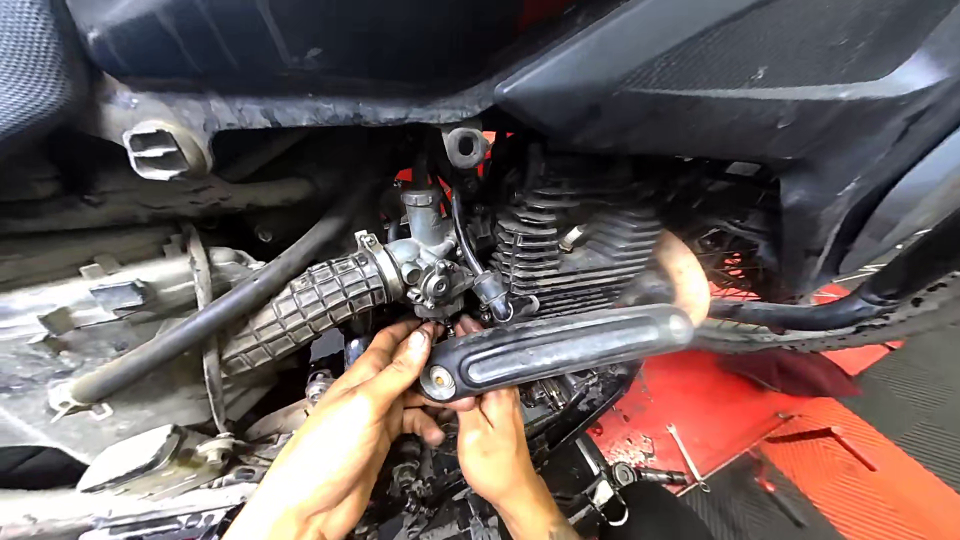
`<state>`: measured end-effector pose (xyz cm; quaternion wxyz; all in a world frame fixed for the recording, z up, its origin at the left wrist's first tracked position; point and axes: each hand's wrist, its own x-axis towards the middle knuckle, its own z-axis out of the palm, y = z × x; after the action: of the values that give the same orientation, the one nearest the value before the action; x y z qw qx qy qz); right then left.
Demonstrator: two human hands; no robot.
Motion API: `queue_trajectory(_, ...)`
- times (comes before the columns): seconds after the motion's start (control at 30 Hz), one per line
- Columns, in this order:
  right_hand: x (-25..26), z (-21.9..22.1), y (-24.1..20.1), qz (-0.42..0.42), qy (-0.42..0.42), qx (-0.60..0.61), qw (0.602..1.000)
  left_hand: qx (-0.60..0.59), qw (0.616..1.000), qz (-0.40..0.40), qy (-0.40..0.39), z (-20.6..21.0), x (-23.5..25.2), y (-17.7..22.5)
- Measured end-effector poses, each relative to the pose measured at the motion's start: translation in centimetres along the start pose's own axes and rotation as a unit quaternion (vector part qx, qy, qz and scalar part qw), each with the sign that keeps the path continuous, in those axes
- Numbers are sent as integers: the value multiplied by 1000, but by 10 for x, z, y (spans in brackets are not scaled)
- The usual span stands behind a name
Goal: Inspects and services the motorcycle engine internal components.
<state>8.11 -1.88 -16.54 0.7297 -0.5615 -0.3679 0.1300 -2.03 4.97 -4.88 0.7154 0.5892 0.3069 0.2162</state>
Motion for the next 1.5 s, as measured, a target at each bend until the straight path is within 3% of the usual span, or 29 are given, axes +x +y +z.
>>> queue_trajectory(0.2,-4,4,-1,-8,23,54,998,-14,1000,-8,15,5,2,-3)
queue_trajectory(0.37,-7,14,5,-18,80,30,996,21,993,36,114,24,-2,-9)
queue_trajectory(0.5,-4,11,1,2,40,5,999,13,998,23,63,14,-1,-8)
queue_trajectory(0.63,-5,11,3,-13,65,22,998,2,999,7,32,12,0,-5)
queue_trajectory(0.77,-5,11,2,6,62,27,998,34,996,27,83,22,-4,-7)
queue_trajectory(0.9,-7,7,-3,-17,27,12,999,64,997,25,42,14,-5,-7)
queue_trajectory(1.03,-9,7,-1,-63,83,0,995,55,998,33,17,13,-5,-6)
queue_trajectory(1.2,-12,1,-7,-56,52,-37,996,80,994,71,34,18,-7,-11)
queue_trajectory(1.37,-12,-4,-12,-53,45,-41,997,72,994,75,-24,3,0,-14)
queue_trajectory(1.5,-13,-4,-12,-60,68,-29,995,78,992,96,4,8,-1,-17)
